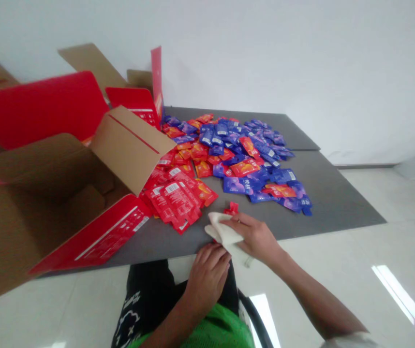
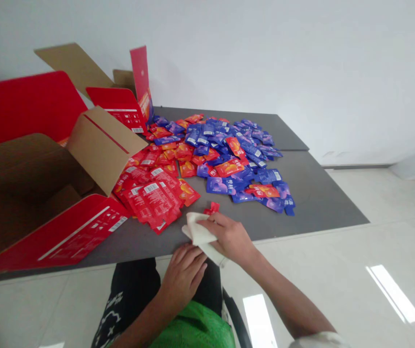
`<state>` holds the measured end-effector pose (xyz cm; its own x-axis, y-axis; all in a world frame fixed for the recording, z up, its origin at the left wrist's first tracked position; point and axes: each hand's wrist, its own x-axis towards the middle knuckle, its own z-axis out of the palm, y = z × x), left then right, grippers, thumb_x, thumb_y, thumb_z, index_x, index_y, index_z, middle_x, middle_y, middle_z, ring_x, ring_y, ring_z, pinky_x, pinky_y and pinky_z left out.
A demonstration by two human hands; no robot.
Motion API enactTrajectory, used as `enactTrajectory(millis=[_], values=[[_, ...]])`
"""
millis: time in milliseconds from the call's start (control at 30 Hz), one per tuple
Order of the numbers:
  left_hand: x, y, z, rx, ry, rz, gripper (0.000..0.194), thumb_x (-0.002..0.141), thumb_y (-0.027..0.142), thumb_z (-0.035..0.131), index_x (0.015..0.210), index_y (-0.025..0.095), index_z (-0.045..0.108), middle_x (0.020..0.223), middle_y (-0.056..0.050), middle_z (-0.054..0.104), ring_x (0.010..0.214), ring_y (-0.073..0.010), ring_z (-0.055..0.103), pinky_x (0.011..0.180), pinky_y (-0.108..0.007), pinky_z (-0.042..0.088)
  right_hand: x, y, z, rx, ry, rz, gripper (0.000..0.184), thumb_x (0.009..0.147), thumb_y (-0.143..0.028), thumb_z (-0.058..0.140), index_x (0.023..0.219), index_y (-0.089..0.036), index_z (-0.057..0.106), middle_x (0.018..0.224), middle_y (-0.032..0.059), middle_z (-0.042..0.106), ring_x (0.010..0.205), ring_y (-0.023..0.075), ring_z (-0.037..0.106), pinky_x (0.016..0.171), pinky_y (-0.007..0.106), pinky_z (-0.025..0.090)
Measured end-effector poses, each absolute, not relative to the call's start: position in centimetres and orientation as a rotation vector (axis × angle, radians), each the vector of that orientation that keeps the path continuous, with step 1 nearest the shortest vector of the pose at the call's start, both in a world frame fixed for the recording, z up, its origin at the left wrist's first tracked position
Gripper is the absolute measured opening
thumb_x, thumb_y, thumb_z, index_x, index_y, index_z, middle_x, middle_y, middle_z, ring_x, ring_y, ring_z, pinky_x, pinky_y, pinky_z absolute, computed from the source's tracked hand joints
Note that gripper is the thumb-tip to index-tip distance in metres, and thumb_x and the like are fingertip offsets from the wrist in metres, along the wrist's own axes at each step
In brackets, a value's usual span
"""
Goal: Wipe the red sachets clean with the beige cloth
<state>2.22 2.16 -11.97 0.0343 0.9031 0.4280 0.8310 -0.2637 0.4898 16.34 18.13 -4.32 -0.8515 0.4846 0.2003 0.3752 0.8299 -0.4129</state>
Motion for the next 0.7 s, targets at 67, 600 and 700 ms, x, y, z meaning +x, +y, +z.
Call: enactTrajectory(millis=[67,600,700], values=[[2.3,2.1,-12.1,2.164,1.858,1.036,0.022,0.100,0.018,0.053,0.112,0.020,0.071,0.110,-0.007,0.074,0.107,-0.0259,0.064,0.103,-0.047,0.050,16.2,17.3,-4.9,-0.580,-2.750,0.617,0.039,0.093,-0.019,0.066,0.131,-0.026,0.068,0.122,0.0074,0.071,0.104,0.0196,0.071,0.088,0.026,0.056],[2.1,2.1,-11.8,2.181,1.829,1.027,0.029,0.101,0.018,0.053,0.126,0.019,0.067,0.123,-0.007,0.071,0.119,-0.0256,0.060,0.109,-0.046,0.047,16.3,18.1,-5.6,-0.613,-2.717,0.618,0.036,0.094,-0.019,0.065,0.129,-0.025,0.069,0.124,0.0083,0.071,0.107,0.0213,0.070,0.090,0.028,0.056],[1.8,2.2,-11.6,2.221,1.783,1.025,0.044,0.100,0.016,0.052,0.144,0.020,0.055,0.140,-0.007,0.065,0.132,-0.0242,0.054,0.113,-0.044,0.044,15.9,21.1,-5.3,-0.800,-2.713,0.466,0.042,0.091,-0.013,0.065,0.131,-0.023,0.069,0.122,0.0097,0.070,0.106,0.0227,0.070,0.089,0.029,0.056]])
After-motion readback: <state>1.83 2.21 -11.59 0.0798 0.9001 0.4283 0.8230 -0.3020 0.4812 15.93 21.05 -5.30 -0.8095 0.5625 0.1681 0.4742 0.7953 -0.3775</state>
